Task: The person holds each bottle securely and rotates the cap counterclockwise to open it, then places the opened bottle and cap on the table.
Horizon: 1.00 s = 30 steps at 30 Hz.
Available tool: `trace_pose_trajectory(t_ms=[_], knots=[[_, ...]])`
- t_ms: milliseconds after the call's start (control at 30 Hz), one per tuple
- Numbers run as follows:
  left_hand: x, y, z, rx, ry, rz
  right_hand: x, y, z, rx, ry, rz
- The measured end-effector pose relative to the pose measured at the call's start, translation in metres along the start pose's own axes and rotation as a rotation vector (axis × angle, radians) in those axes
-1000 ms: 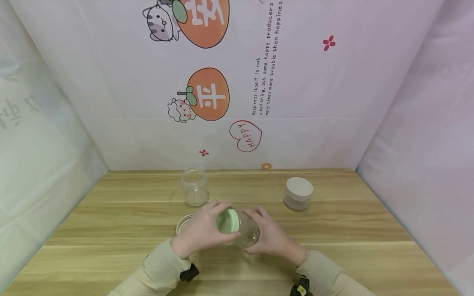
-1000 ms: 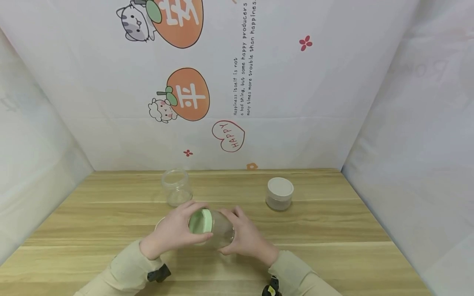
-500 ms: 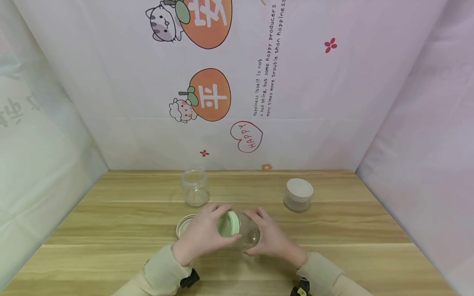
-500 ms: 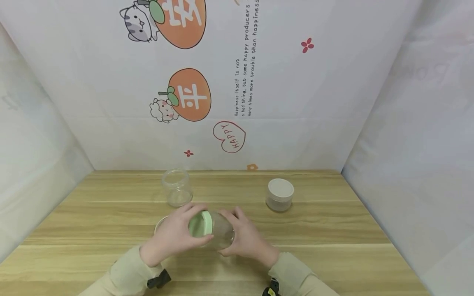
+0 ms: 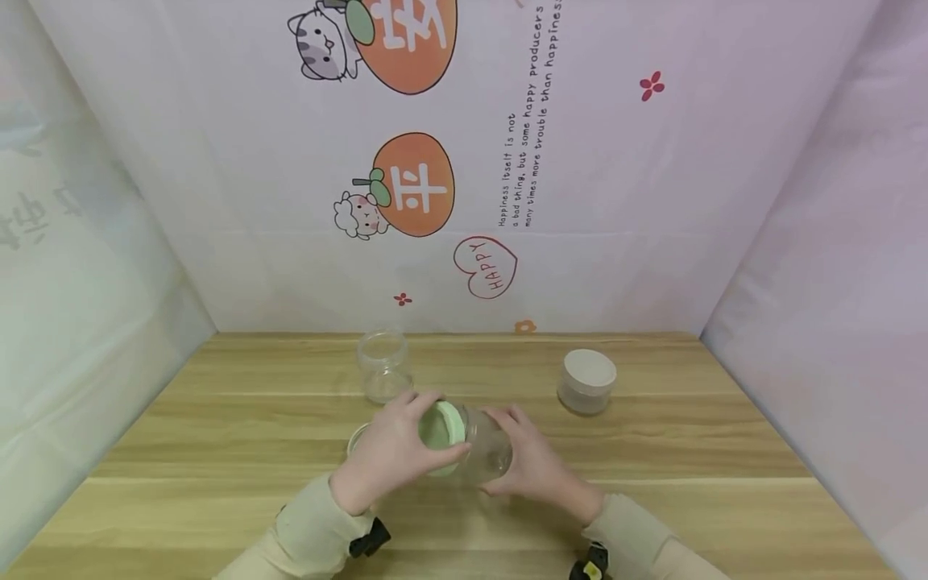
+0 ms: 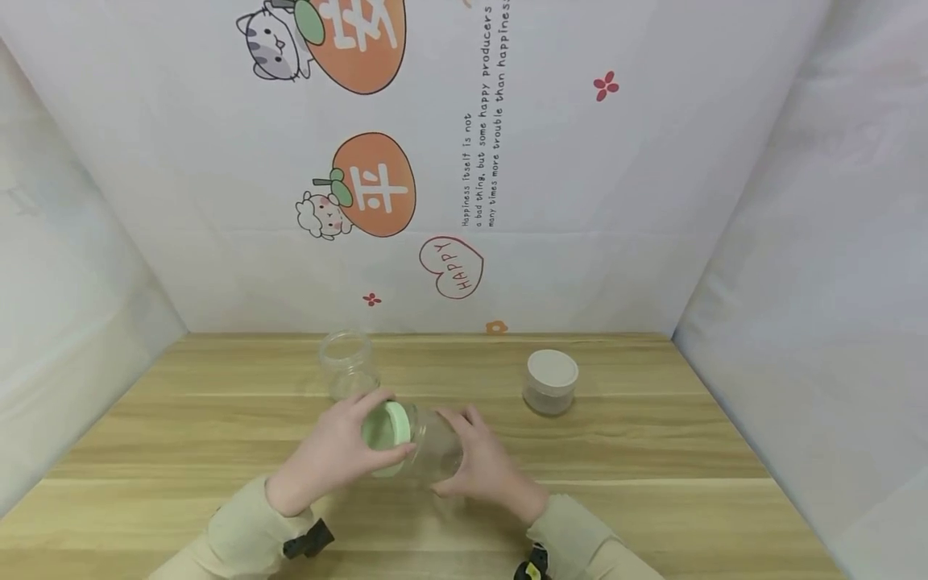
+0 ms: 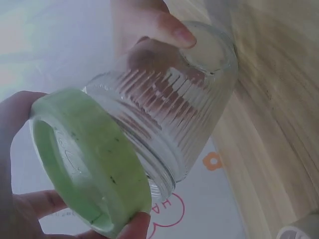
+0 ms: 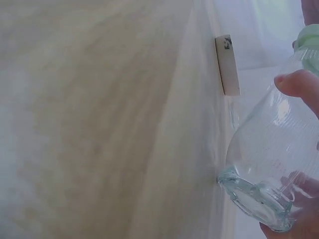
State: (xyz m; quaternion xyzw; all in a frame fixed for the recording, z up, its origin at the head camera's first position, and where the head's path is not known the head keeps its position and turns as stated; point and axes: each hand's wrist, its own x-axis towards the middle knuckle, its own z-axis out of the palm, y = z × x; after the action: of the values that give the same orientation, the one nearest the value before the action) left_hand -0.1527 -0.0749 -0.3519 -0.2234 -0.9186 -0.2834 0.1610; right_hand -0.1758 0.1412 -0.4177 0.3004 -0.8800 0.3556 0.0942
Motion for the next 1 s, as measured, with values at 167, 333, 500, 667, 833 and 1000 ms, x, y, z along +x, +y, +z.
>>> trace_pose_trajectory(t_ms=[167,333,500,667,833,1000], knots=[[0.0,-0.001,-0.002,-0.052,-0.035,0.026,0.002,0.002,-0.002,0.004,-0.004,0.01],[-0.002,-0.003,-0.005,-0.177,-0.069,0.026,0.001,0.004,-0.002,0.029,0.007,0.036],[-0.002,-0.005,-0.007,-0.386,-0.099,0.043,-0.002,0.012,-0.007,0.149,0.061,0.055],[-0.004,-0.009,0.0,-0.56,-0.104,0.013,-0.009,0.019,-0.019,0.251,0.092,0.146],[-0.006,-0.01,0.012,-0.678,-0.105,0.003,-0.016,0.018,-0.038,0.295,0.134,0.22],[0.002,-0.007,0.026,-0.738,-0.147,-0.08,-0.022,0.018,-0.061,0.323,0.188,0.266]])
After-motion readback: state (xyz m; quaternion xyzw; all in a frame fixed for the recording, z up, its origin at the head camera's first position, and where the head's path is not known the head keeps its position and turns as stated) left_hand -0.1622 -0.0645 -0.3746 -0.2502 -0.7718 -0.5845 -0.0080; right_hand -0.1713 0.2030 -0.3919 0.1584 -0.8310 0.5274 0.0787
